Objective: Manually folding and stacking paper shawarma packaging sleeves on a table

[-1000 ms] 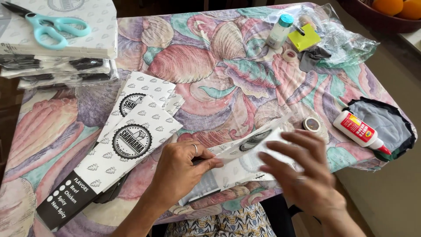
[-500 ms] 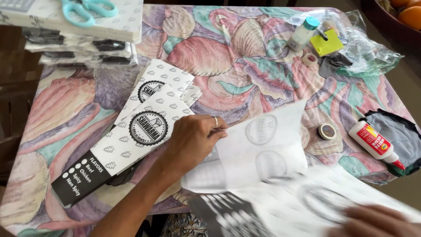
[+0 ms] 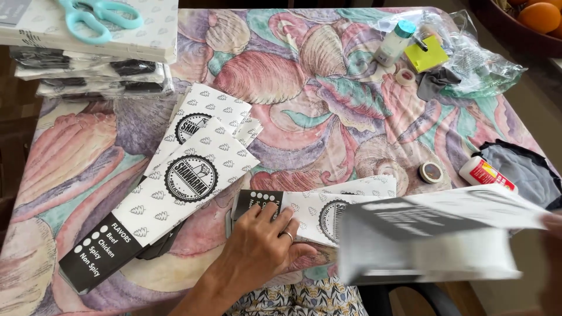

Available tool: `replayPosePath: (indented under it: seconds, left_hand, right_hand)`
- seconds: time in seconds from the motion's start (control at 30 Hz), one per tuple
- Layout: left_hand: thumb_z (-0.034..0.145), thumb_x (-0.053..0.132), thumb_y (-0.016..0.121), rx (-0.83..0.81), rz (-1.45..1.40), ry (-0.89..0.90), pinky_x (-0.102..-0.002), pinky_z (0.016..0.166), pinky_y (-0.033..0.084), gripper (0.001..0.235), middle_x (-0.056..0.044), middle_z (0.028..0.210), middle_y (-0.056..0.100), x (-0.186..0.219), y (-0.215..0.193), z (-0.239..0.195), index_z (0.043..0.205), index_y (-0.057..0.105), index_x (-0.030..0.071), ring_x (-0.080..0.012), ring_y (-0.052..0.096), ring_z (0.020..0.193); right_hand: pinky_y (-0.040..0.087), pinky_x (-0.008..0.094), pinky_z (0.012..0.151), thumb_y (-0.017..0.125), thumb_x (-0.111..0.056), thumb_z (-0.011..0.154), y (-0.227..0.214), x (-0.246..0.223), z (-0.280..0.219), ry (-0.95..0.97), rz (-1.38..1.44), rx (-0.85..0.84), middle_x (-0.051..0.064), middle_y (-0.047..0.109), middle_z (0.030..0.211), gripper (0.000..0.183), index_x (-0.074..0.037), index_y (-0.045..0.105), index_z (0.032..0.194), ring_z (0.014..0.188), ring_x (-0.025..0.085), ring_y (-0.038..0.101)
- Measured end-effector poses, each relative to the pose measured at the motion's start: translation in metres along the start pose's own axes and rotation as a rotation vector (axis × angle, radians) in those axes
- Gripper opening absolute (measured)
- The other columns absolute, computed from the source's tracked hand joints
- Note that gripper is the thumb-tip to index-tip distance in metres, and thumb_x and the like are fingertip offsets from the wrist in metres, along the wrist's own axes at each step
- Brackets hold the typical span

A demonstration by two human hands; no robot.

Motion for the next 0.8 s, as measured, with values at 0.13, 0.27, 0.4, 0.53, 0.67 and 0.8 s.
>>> replayPosePath:
  seconds: [0.13,0.27,0.4,0.53,0.67,0.8]
  left_hand:
    - [0.09,0.042,0.08,0.462,-0.156,-0.004,-0.031,0.06,0.052,0.04,-0.008,0.089,0.073,0.01,-0.089,0.024,0.092,0.067,0.004,-0.0172,0.065,0.068]
    - [0.087,0.067,0.068,0.713,0.17,-0.035,-0.029,0.056,0.051,0.049,0.006,0.081,0.065,0.016,-0.1,0.021,0.089,0.061,0.019,-0.0125,0.057,0.062]
    - [0.086,0.053,0.075,0.398,0.07,-0.118,-0.043,0.082,0.051,0.051,-0.008,0.111,0.067,0.009,-0.122,0.047,0.116,0.065,0.013,-0.0284,0.063,0.098]
    - [0.08,0.002,0.074,0.048,-0.116,-0.043,-0.044,0.061,0.049,0.029,-0.01,0.078,0.074,-0.008,-0.086,0.047,0.108,0.076,0.002,-0.0292,0.066,0.071]
    - [0.079,0.009,0.081,0.027,-0.346,-0.177,-0.045,0.068,0.054,0.031,-0.009,0.086,0.078,-0.026,-0.072,0.038,0.11,0.077,0.009,-0.0265,0.069,0.069]
    - [0.081,0.017,0.085,0.009,-0.407,-0.234,-0.04,0.066,0.054,0.032,-0.004,0.078,0.075,-0.033,-0.058,0.027,0.113,0.078,0.014,-0.0221,0.066,0.068]
  right_hand:
    - [0.054,0.044,0.086,0.061,0.003,0.098,0.01,-0.249,0.113,-0.193,-0.056,-0.065,0.026,0.066,0.106,0.016,0.006,0.071,0.109,0.09,0.037,0.067]
    - [0.057,0.04,0.079,0.059,-0.005,0.092,0.027,-0.262,0.13,-0.449,-0.003,-0.161,0.018,0.071,0.093,0.023,0.009,0.069,0.108,0.083,0.028,0.072]
    - [0.058,0.048,0.087,0.05,-0.003,0.1,0.043,-0.248,0.124,-0.682,0.084,-0.384,0.024,0.066,0.112,0.038,0.014,0.049,0.134,0.099,0.036,0.068]
    - [0.059,0.051,0.083,0.045,-0.008,0.103,0.051,-0.242,0.114,-0.737,0.054,-0.419,0.026,0.065,0.118,0.038,0.01,0.046,0.137,0.104,0.041,0.069]
    - [0.068,0.044,0.076,0.064,-0.003,0.096,0.059,-0.23,0.119,-0.82,0.006,-0.21,0.024,0.074,0.101,0.02,0.009,0.063,0.111,0.092,0.037,0.077]
    - [0.064,0.041,0.081,0.07,0.0,0.096,0.041,-0.217,0.128,-0.596,-0.179,-0.106,0.013,0.079,0.114,0.013,-0.007,0.073,0.107,0.104,0.03,0.077]
Point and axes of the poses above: each hand's wrist, its own z-axis towards the middle knuckle, its own y-axis out of the palm, x = y × z, the point moved 2 cm from there along z, towards the middle knuckle
